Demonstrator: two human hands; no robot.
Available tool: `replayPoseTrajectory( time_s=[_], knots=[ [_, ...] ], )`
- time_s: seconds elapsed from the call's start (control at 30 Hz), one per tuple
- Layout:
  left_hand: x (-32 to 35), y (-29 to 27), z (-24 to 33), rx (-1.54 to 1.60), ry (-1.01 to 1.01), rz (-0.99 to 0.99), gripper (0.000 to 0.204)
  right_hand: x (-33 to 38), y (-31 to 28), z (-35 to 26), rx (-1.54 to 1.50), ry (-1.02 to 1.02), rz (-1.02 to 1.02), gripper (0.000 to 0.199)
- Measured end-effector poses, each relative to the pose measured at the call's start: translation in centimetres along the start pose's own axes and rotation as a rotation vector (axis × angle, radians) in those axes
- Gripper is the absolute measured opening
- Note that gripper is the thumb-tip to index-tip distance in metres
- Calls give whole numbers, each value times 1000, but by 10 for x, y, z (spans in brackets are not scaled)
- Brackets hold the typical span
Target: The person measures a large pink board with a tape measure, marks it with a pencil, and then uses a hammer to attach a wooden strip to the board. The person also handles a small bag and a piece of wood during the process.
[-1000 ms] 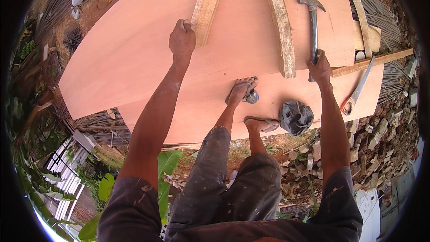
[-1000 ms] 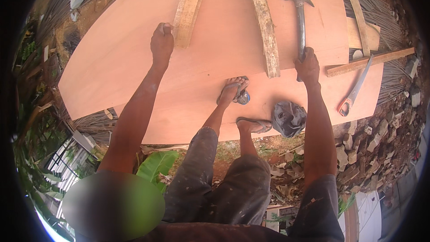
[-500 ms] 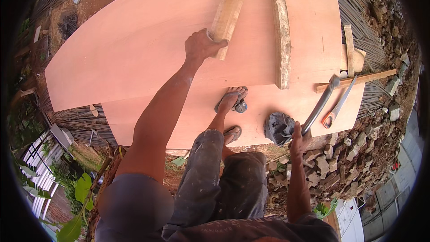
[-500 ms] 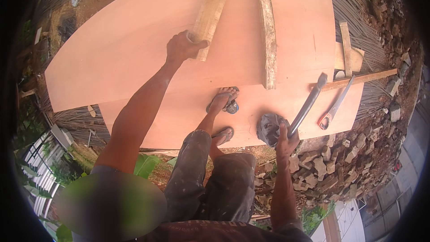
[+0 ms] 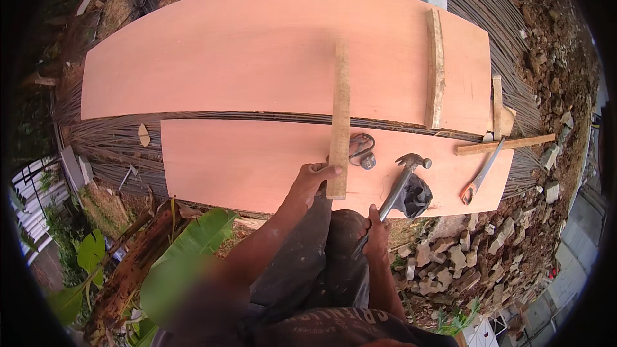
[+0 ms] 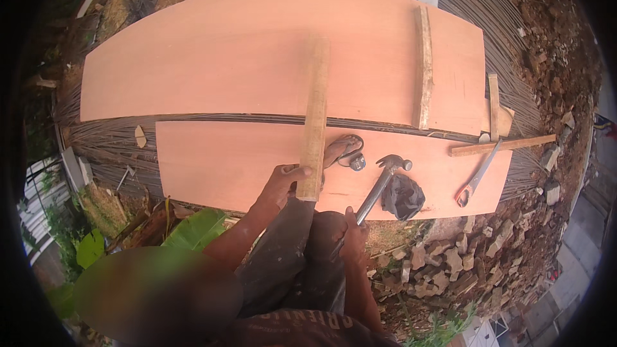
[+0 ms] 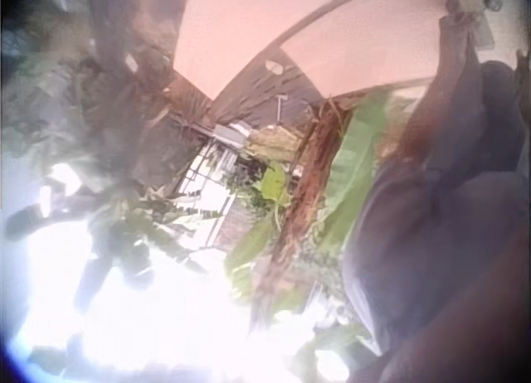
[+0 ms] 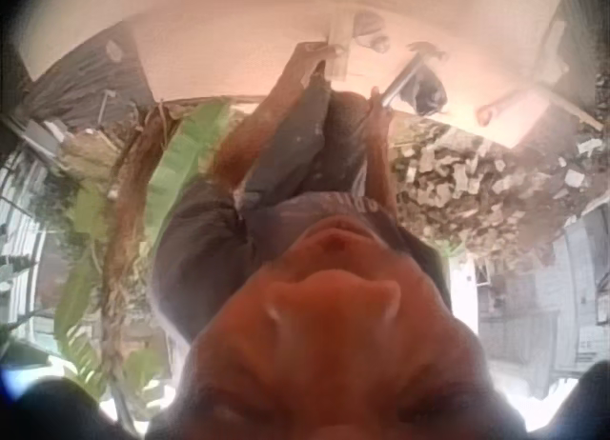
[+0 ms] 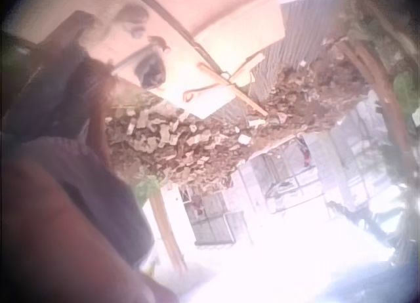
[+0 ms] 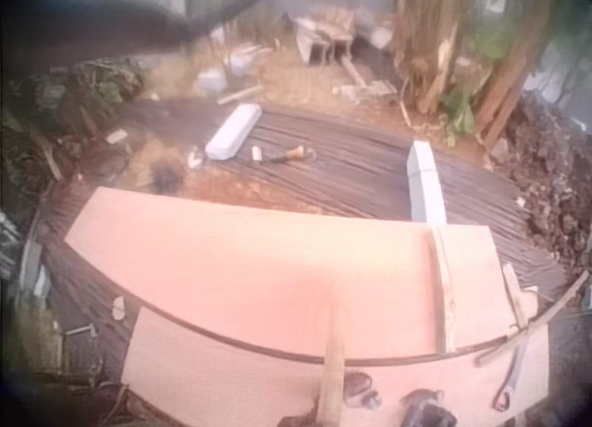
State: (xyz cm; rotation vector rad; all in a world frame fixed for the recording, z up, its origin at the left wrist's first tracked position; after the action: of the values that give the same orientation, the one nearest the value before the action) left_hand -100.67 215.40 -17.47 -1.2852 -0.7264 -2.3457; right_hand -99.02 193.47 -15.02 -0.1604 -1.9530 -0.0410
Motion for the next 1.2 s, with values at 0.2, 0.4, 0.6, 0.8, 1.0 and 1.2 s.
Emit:
replayPoseTrajectory(
  time_s=[0.2,0.4,0.6,0.8,1.0,1.2],
  knots=[
    [107,-59,-33,-58,114,107,62,41,47,19,162,-64,-123,34],
    [189,-167,-19,-13,47,-5,61,78,157,39,478,-134,-286,23],
    [223,-288,-32,-200,124,140,67,131,289,115,456,-21,-376,45],
    [309,-451,-16,-366,137,353,70,235,451,244,389,134,-549,41],
    [372,-561,15,-470,16,695,75,286,570,333,549,-40,-633,27],
    [394,-652,41,-382,56,780,69,308,664,380,647,-127,-702,28]
  ],
)
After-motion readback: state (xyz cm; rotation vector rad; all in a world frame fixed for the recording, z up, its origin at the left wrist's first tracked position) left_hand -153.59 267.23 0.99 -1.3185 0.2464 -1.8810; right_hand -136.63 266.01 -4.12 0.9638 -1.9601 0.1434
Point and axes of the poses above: each hand's wrist, its own x-axis away from the middle knuckle, its own y-axis out of the palm, z = x × y, the point moved 1 cm from there along -x, towards the middle knuckle, and after that the axes turned 11 degrees about -x, right-handed, at the moved point
